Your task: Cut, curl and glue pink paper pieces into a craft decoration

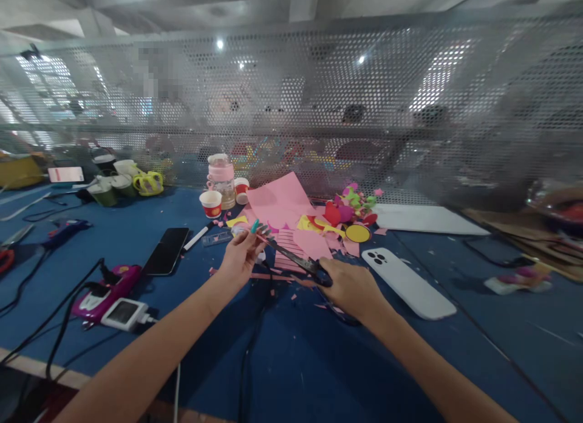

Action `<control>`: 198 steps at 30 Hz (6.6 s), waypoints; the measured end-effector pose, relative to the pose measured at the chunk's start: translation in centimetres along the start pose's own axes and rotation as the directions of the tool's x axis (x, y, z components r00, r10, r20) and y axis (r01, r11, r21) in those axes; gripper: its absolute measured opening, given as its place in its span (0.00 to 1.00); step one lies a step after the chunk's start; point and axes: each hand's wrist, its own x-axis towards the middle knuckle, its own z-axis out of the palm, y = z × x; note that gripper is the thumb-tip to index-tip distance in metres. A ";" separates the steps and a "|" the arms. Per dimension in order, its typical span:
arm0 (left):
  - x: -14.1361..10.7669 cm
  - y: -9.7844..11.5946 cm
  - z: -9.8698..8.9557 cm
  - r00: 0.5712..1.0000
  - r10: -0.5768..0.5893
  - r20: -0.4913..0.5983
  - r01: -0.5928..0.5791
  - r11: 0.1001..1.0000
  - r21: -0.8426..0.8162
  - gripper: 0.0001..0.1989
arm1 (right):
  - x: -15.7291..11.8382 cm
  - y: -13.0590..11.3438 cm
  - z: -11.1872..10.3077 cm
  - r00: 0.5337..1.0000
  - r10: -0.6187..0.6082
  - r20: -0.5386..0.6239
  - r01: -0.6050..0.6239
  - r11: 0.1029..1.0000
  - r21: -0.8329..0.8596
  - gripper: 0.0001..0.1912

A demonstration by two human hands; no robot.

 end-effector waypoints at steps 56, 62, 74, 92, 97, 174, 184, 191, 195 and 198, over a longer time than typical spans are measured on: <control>-0.3 -0.8 -0.2 0.999 -0.051 0.010 0.051 0.999 -0.001 0.10 | 0.2 0.1 0.1 1.000 -0.003 0.014 0.004 0.999 -0.039 0.19; -0.4 -1.0 -0.2 0.998 -0.069 0.008 0.069 0.998 0.002 0.10 | 0.2 0.0 0.1 1.000 0.004 0.020 -0.003 0.998 -0.062 0.18; -0.5 -1.0 -0.1 0.997 -0.071 0.020 0.071 0.997 -0.005 0.09 | 0.3 -0.1 0.0 0.999 0.012 0.051 -0.010 0.999 -0.038 0.18; -0.6 -1.2 -0.2 0.997 -0.073 0.040 0.073 0.997 0.002 0.09 | 0.2 0.1 0.3 1.000 0.005 0.006 -0.005 0.999 -0.040 0.19; -0.5 -1.3 -0.4 0.996 -0.083 0.043 0.082 0.997 0.011 0.09 | 0.3 0.1 0.2 1.000 0.009 0.008 -0.009 0.999 -0.033 0.19; -3.4 -3.5 0.2 0.965 -0.173 0.195 0.039 0.835 0.548 0.14 | 0.8 -2.9 3.4 0.897 0.427 -0.109 0.052 0.144 0.988 0.26; -3.6 -3.8 0.4 0.972 -0.157 0.176 0.026 0.814 0.581 0.12 | 0.7 -4.7 3.3 0.948 0.317 -0.013 0.003 0.033 0.999 0.23; -3.8 -3.8 0.4 0.967 -0.151 0.203 0.006 0.816 0.578 0.11 | 0.4 -5.0 2.7 0.901 0.428 -0.074 0.064 0.037 0.997 0.24; -3.6 -3.7 0.4 0.977 -0.163 0.139 0.061 0.835 0.546 0.11 | 0.5 -4.6 3.0 0.893 0.444 -0.077 0.037 0.100 0.994 0.24; -3.3 -3.3 0.4 0.983 -0.159 0.095 0.097 0.879 0.468 0.13 | 0.5 -4.1 3.5 0.889 0.451 -0.080 -0.007 0.187 0.982 0.23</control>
